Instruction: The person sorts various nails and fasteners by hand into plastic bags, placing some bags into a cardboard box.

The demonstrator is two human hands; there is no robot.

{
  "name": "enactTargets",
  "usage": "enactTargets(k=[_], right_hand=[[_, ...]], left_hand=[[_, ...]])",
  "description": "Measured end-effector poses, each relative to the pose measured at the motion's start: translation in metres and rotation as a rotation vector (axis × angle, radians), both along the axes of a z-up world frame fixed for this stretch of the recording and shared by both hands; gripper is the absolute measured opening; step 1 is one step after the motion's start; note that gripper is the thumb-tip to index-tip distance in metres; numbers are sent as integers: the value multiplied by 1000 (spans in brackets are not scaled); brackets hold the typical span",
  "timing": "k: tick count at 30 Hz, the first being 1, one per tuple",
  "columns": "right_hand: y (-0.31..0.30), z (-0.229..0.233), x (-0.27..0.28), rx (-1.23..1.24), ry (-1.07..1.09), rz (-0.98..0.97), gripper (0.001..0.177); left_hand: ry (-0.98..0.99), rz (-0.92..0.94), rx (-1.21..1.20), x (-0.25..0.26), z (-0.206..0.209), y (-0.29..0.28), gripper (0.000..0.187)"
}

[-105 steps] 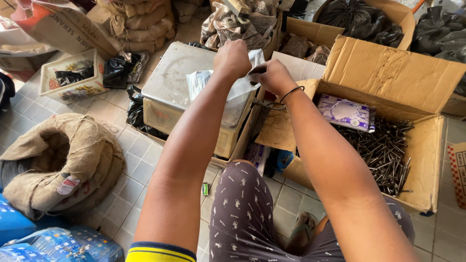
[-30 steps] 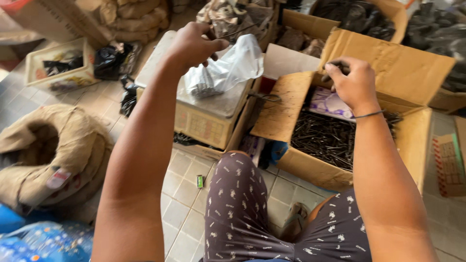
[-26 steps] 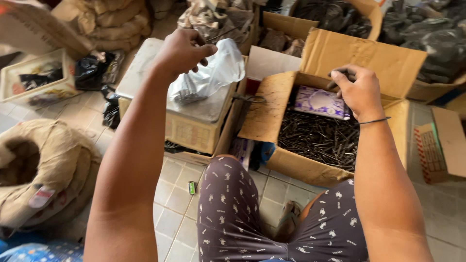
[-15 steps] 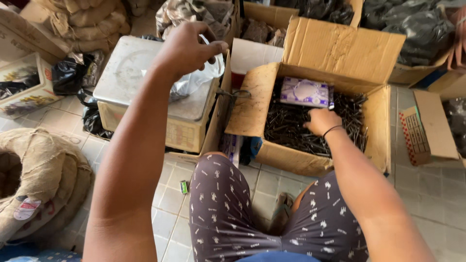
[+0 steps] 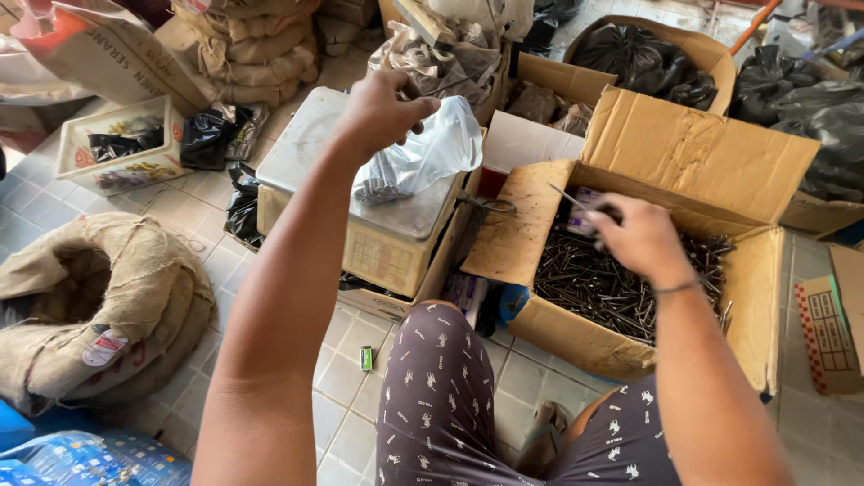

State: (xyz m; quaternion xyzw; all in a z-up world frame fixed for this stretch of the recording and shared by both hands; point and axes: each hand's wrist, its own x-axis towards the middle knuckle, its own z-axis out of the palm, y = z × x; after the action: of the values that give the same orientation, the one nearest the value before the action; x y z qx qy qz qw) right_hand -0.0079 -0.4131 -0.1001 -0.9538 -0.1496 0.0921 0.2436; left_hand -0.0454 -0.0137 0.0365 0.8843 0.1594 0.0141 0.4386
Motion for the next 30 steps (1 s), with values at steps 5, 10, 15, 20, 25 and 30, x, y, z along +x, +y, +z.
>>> enactTargets(k=[5,10,15,20,25,30], right_hand=[[114,18,44,18,-230,180,26],[207,39,64,-118,-350,286,32],[220,80,34,-286,-226,195,20],[177,84,34,-264,-301,96,27],[180,81,39,-215,-259,92,29],[233,32,78,-52,-137,147,24]], left_hand=[[-11,14,35,-10,-3,6,25],[-7,39,36,-38,17,18,26],[4,56,-1,-54,23,26,24],[21,38,-39,-40,10,24,22],[-128,-26,-10,-2,-43,30,27],[-113,-17,17,-1,-36,25,22]])
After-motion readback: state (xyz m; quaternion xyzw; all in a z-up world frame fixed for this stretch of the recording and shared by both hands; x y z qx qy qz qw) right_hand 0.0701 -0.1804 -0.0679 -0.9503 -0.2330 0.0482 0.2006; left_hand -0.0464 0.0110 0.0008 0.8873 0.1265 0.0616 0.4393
